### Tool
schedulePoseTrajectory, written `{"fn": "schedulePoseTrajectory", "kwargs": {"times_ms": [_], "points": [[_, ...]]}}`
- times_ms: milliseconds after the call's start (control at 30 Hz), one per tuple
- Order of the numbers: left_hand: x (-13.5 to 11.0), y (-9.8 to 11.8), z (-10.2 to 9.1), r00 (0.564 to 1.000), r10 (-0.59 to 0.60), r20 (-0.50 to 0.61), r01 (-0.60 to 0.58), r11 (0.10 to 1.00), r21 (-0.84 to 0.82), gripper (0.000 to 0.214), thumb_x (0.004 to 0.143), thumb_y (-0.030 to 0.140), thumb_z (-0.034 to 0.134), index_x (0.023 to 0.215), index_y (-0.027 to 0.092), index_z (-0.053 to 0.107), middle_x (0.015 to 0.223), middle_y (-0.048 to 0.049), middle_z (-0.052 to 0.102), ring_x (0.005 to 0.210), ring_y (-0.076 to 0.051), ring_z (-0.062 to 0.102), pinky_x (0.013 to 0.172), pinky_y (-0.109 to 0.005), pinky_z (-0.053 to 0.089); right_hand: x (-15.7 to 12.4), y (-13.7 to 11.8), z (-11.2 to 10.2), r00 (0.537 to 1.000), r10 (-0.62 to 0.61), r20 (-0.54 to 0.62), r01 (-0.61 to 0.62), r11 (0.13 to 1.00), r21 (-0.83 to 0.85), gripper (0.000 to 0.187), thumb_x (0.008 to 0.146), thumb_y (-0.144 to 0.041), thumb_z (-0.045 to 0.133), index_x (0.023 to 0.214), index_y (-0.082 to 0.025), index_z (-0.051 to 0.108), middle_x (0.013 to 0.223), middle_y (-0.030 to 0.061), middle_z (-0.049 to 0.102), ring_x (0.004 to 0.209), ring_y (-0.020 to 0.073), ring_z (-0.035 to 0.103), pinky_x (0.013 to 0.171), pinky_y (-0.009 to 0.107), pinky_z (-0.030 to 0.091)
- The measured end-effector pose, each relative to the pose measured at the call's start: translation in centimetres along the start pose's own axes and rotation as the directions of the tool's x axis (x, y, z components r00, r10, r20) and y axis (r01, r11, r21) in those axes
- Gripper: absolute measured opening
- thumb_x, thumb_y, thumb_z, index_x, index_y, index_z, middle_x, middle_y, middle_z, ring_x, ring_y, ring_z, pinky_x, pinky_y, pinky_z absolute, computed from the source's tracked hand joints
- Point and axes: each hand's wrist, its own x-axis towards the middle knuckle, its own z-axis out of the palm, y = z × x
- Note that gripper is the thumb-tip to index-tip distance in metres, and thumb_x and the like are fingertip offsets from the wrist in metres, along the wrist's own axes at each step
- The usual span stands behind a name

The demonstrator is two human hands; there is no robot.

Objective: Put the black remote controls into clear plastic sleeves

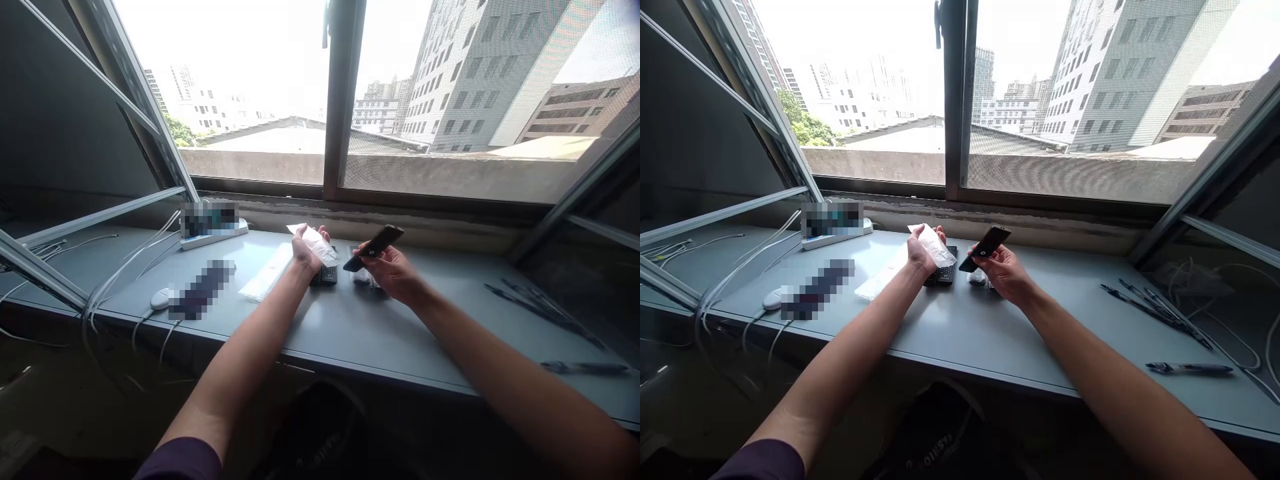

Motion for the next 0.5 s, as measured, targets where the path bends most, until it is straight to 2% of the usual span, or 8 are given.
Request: {"fn": "schedulePoseTrajectory", "kwargs": {"times_ms": [67, 233, 367, 500], "points": [[0.12, -0.04, -0.05, 1.0, 0.006, 0.031, -0.005, 1.0, -0.019, 0.017, 0.1, 0.032, 0.068, 0.105, 0.017, 0.06, 0.092, -0.0083, 0.069, 0.07, -0.016, 0.067, 0.067, -0.027, 0.06, -0.05, 0.14, 0.06, 0.998, -0.055, 0.015, 0.056, 0.996, -0.063, 0.038, 0.067, -0.033, 0.107, 0.095, -0.028, 0.081, 0.113, 0.0014, 0.081, 0.118, 0.0238, 0.073, 0.113, 0.041, 0.054], [0.43, -0.13, -0.08, 0.998, 0.038, 0.048, -0.036, 0.998, -0.051, 0.02, 0.1, 0.033, 0.074, 0.1, 0.018, 0.061, 0.089, -0.0048, 0.067, 0.074, -0.015, 0.068, 0.076, -0.028, 0.061, -0.64, -0.3, 0.14, 0.985, -0.145, 0.096, 0.165, 0.953, -0.256, 0.028, 0.077, -0.043, 0.102, 0.093, -0.029, 0.084, 0.144, 0.007, 0.074, 0.134, 0.0315, 0.067, 0.11, 0.047, 0.055], [0.79, -0.2, -0.15, 0.994, 0.11, 0.025, -0.111, 0.993, 0.028, 0.02, 0.099, 0.032, 0.079, 0.105, 0.018, 0.066, 0.095, -0.0047, 0.069, 0.076, -0.015, 0.067, 0.076, -0.026, 0.059, -0.81, -0.46, -0.02, 0.972, -0.19, 0.137, 0.225, 0.92, -0.322, 0.031, 0.077, -0.046, 0.102, 0.096, -0.029, 0.086, 0.146, 0.0088, 0.074, 0.137, 0.0333, 0.066, 0.109, 0.046, 0.055], [0.97, -0.2, -0.32, 0.988, 0.153, 0.027, -0.155, 0.983, 0.102, 0.027, 0.097, 0.036, 0.083, 0.113, 0.021, 0.068, 0.105, -0.0047, 0.07, 0.075, -0.015, 0.063, 0.073, -0.026, 0.055, -0.49, 0.14, -0.37, 0.981, -0.165, 0.104, 0.191, 0.922, -0.338, 0.033, 0.08, -0.049, 0.1, 0.103, -0.03, 0.087, 0.143, 0.0083, 0.076, 0.134, 0.0327, 0.068, 0.109, 0.046, 0.055]]}}
